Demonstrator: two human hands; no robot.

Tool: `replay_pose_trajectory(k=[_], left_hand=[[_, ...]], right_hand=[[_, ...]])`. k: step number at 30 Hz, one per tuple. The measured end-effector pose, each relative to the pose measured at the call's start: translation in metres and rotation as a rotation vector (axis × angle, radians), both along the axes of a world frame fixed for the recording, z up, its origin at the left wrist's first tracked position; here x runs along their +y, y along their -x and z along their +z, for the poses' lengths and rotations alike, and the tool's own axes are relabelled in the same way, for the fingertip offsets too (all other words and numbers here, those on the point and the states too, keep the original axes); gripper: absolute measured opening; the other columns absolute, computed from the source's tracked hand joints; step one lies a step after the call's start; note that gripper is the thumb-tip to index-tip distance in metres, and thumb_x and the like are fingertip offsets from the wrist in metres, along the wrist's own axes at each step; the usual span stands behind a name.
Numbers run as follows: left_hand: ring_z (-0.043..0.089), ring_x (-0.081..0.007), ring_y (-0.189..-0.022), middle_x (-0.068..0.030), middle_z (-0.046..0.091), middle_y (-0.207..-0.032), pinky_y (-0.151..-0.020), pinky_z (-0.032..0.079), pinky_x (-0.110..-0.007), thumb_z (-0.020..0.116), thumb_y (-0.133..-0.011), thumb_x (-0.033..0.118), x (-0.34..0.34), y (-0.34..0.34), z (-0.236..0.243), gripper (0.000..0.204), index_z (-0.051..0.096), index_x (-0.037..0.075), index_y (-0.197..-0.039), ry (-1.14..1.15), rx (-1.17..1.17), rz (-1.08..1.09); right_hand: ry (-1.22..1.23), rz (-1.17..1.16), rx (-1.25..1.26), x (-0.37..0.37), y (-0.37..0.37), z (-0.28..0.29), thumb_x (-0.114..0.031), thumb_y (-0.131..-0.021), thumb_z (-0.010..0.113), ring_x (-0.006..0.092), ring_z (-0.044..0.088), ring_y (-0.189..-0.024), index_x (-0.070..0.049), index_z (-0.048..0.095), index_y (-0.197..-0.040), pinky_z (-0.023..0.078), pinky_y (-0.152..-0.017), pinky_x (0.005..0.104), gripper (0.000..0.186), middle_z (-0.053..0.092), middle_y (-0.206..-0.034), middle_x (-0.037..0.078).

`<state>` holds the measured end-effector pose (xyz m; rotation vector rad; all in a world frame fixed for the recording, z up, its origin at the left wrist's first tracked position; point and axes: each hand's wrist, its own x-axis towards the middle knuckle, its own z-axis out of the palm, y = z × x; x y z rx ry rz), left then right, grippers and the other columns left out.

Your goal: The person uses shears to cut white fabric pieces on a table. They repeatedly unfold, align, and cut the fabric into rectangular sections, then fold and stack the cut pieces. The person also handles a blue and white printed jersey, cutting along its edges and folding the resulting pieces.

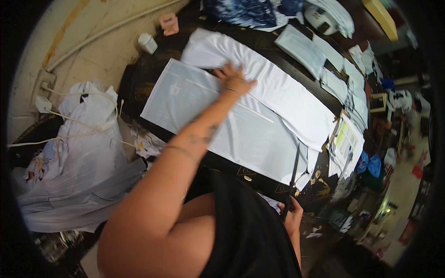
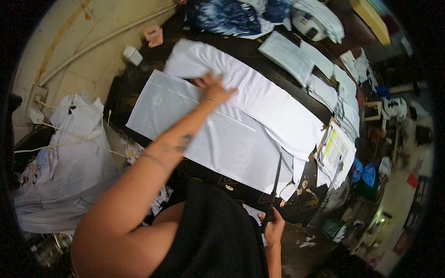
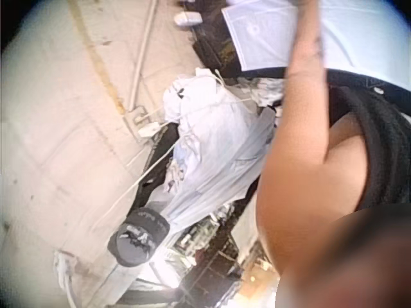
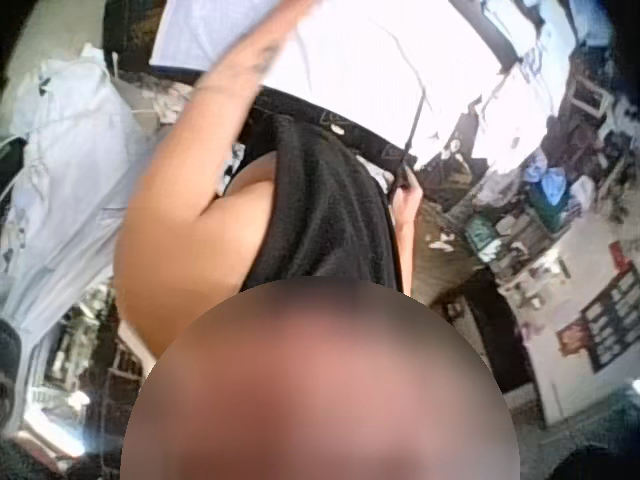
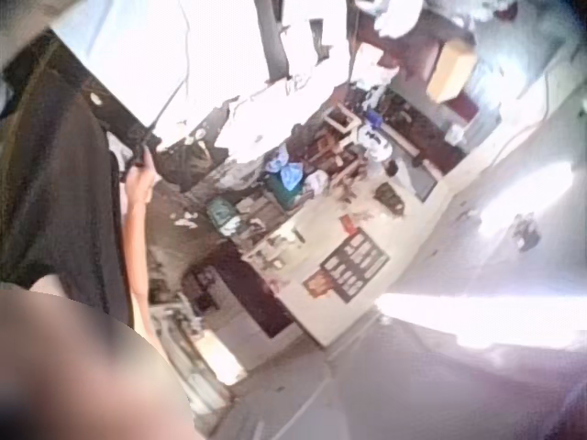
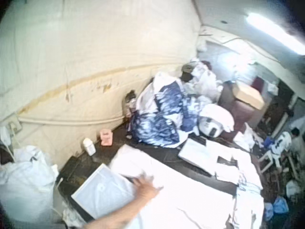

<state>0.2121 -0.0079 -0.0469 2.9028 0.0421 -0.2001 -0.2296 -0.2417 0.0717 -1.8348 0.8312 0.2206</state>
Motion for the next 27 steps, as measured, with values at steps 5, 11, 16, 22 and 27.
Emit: replay_pose_trajectory(k=[5,11,16,22,27], left_hand=[[0.071,-0.0366,-0.099,-0.0201,0.072,-0.101,-0.087,0.055,-0.047,0.061,-0.094,0.016,-0.203,0.179,0.038,0.024,0.069,0.005,-0.113,0.931,0.112,-1.514],[0.056,-0.0392,-0.131,-0.0211,0.058,-0.144,-0.113,0.042,-0.055,0.068,-0.091,0.017,-0.166,0.295,-0.005,0.061,0.056,0.011,-0.150,0.581,-0.233,-1.354],[0.058,-0.0408,-0.126,-0.0220,0.060,-0.139,-0.100,0.047,-0.057,0.066,-0.084,0.008,-0.128,0.304,-0.038,0.060,0.060,0.009,-0.143,0.583,-0.297,-1.667],[0.045,-0.0390,-0.140,-0.0208,0.050,-0.149,-0.113,0.034,-0.058,0.062,-0.091,0.014,-0.188,0.260,-0.043,0.056,0.056,0.016,-0.147,0.194,-0.143,-1.226],[0.052,-0.0355,-0.132,-0.0163,0.060,-0.136,-0.107,0.040,-0.054,0.068,-0.092,0.024,-0.196,0.224,-0.029,0.045,0.065,0.021,-0.136,0.488,-0.412,-1.288]], right_hand=[[-0.128,-0.210,-0.268,0.009,0.065,0.046,-0.010,-0.077,0.095,0.0094,0.062,-0.076,0.006,0.059,-0.140,0.050,-0.065,0.0252,0.075,0.063,-0.089,0.000],[-0.392,-0.246,-0.314,0.015,0.125,0.059,-0.015,-0.087,0.087,0.0121,0.063,-0.064,0.001,0.055,-0.143,0.048,-0.054,0.0271,0.066,0.063,-0.086,0.004],[-0.296,-0.435,-0.096,0.037,0.167,-0.021,-0.022,-0.097,0.078,0.0126,0.062,-0.054,0.003,0.067,-0.108,0.047,-0.048,0.0285,0.029,0.062,-0.071,0.003],[-0.535,-0.531,-0.009,0.079,0.214,-0.079,-0.023,-0.096,0.079,0.0151,0.067,-0.063,0.002,0.064,-0.120,0.056,-0.054,0.0307,0.038,0.066,-0.079,0.006],[-0.581,-0.611,-0.161,0.113,0.216,-0.087,-0.026,-0.096,0.080,0.0123,0.065,-0.068,-0.001,0.064,-0.128,0.054,-0.059,0.0300,0.044,0.066,-0.085,0.003]])
